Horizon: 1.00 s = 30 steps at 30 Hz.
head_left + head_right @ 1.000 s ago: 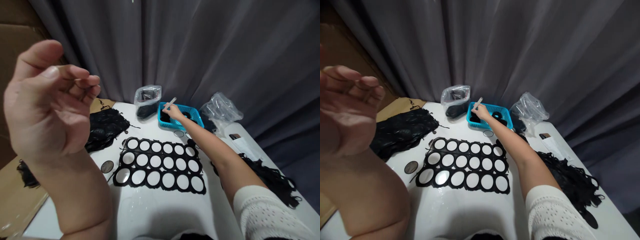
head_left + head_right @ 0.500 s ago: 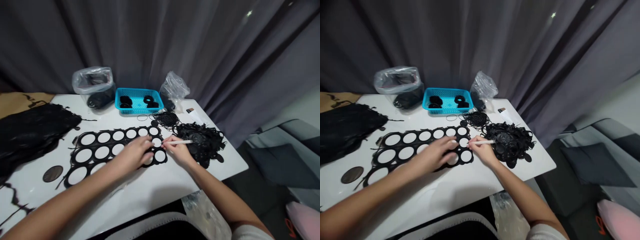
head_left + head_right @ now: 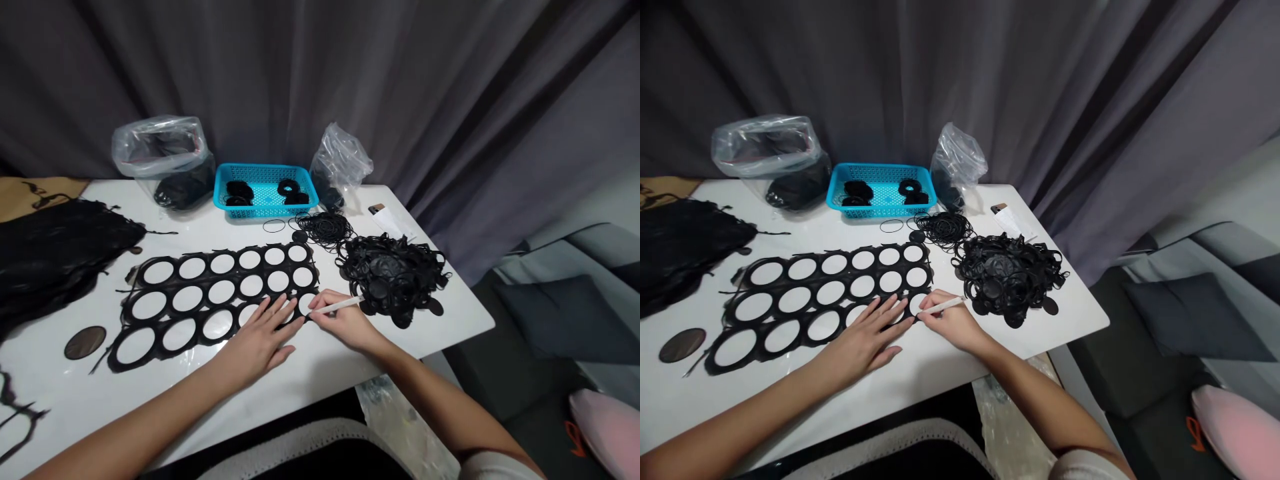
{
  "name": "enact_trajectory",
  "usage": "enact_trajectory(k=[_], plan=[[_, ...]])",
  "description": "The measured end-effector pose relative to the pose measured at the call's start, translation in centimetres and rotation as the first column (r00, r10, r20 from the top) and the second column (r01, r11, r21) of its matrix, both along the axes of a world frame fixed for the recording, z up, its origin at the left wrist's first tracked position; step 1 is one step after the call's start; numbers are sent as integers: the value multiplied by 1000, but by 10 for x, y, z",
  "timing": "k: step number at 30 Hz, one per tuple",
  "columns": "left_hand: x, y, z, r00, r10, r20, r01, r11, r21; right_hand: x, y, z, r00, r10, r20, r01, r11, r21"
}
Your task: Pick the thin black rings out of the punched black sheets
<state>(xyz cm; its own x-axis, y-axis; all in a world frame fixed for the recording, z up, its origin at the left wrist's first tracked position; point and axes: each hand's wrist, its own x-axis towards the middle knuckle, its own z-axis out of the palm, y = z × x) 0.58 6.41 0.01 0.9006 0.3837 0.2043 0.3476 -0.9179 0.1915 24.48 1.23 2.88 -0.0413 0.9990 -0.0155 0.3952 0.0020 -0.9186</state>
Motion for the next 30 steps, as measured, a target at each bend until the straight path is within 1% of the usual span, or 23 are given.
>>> enact_trajectory(k=[7,11,13,14,15,17,18,19,20,21,22,23,24,25,26,28,30], plan=[[1,0,1,1000,-7,6,7,1000,-17,1,3,-2,999,27,34,-28,999,31],[1,0,2,1000,3,29,-2,999,-44,-2,1,-2,995,50,88,-54,998,46],[2,0,2,999,5,36,-3,998,-57,-7,-3,-3,983,69,173,-87,991,101],[2,0,2,999,4,36,-2,998,-65,-10,-5,-3,965,89,249,-126,983,136],[2,0,2,999,3,35,-1,997,-74,-11,-7,-4,934,113,340,-178,970,168],[2,0,2,999,3,35,0,996,-89,-8,-6,-6,844,135,520,-272,942,198],[2,0,2,999,4,33,-1,996,-89,-1,-4,-6,806,102,583,-269,941,207],[1,0,2,1000,4,30,-2,996,-85,8,1,-5,783,30,622,-215,950,225],[1,-1,2,1000,5,26,-3,997,-78,19,7,-4,765,-76,639,-121,958,259],[0,-2,2,1000,5,25,-3,998,-71,32,14,-2,742,-206,638,5,953,302],[-1,-2,2,1000,5,25,-4,998,-64,45,22,0,713,-322,623,121,932,343],[-2,-2,3,1000,6,25,-4,998,-60,56,29,2,697,-407,591,210,903,374],[-2,-2,4,1000,5,25,-4,998,-56,64,36,4,707,-452,544,272,884,380],[-1,0,6,1000,5,23,-4,999,-54,68,42,6,747,-456,484,303,882,362],[0,2,7,1000,11,21,-10,998,-56,68,47,7,802,-427,417,310,895,321],[5,10,11,998,55,31,-53,996,-67,57,54,8,907,-314,280,263,943,206],[11,20,12,991,119,57,-115,991,-69,37,58,4,966,-192,175,174,978,113]])
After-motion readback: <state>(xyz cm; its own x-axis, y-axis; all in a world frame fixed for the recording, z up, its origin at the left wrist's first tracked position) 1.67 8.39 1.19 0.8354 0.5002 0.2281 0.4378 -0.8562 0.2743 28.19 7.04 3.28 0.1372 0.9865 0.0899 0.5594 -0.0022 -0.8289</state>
